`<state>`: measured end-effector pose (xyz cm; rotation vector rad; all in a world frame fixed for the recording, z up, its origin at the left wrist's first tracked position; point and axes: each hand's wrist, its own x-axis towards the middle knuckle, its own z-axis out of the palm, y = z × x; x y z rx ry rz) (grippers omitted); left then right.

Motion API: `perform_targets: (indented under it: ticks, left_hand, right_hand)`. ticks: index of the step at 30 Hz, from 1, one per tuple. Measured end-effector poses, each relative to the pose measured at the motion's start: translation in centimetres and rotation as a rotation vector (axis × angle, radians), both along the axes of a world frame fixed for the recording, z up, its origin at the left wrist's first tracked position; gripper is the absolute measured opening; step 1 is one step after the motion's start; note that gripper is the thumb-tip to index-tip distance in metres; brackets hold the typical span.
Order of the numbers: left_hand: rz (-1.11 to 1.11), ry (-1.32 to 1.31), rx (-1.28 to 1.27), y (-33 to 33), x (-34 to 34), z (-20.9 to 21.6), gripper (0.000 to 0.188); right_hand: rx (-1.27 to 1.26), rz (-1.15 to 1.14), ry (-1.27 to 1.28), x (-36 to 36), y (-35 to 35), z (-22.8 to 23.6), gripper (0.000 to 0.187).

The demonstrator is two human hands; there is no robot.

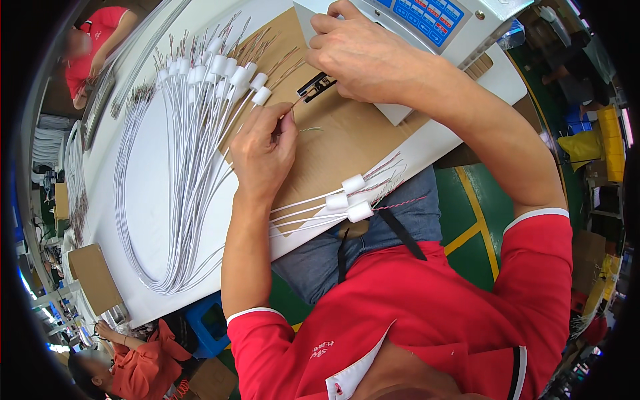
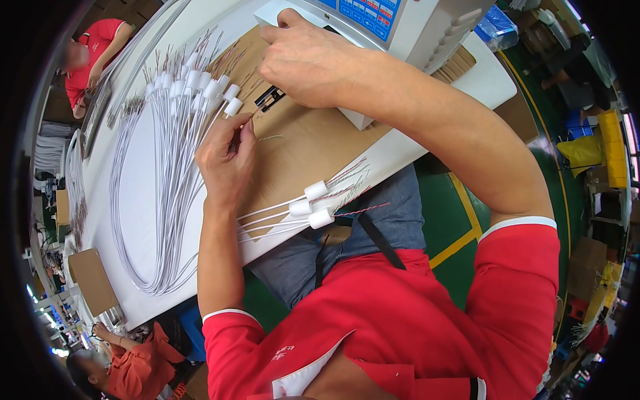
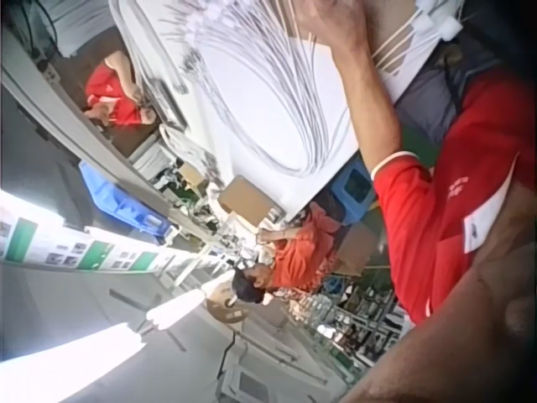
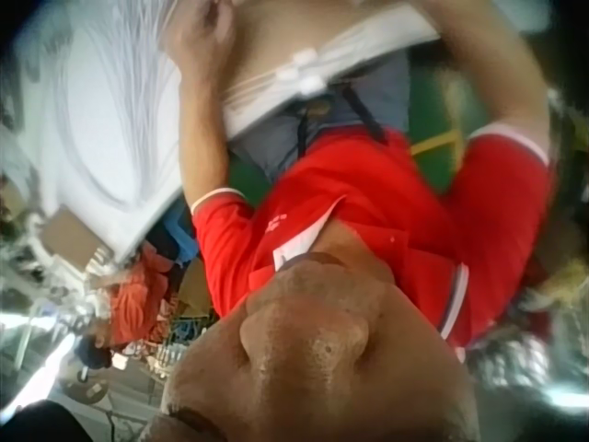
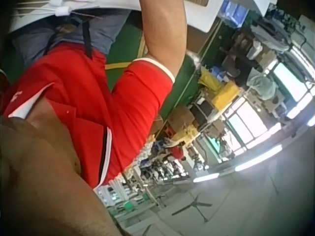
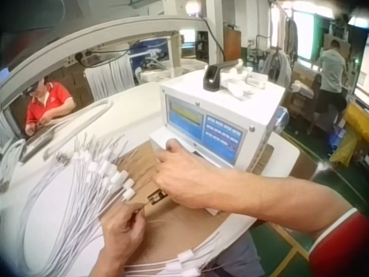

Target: The person twists wire ends on cables using a tabletop wire twisting machine and arranges the cables on the workbench by hand.

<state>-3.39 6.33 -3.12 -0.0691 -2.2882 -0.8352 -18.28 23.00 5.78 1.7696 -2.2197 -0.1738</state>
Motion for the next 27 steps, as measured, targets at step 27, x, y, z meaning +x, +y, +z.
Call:
perform_targets:
  ticks: [27]
  left_hand:
    - [-0.085,-0.162,0.054,-1.1,-0.3,0.7,0.013]
  right_hand:
    - [-0.203,0.047,-0.132,0.1,0.3,0.3,0.050]
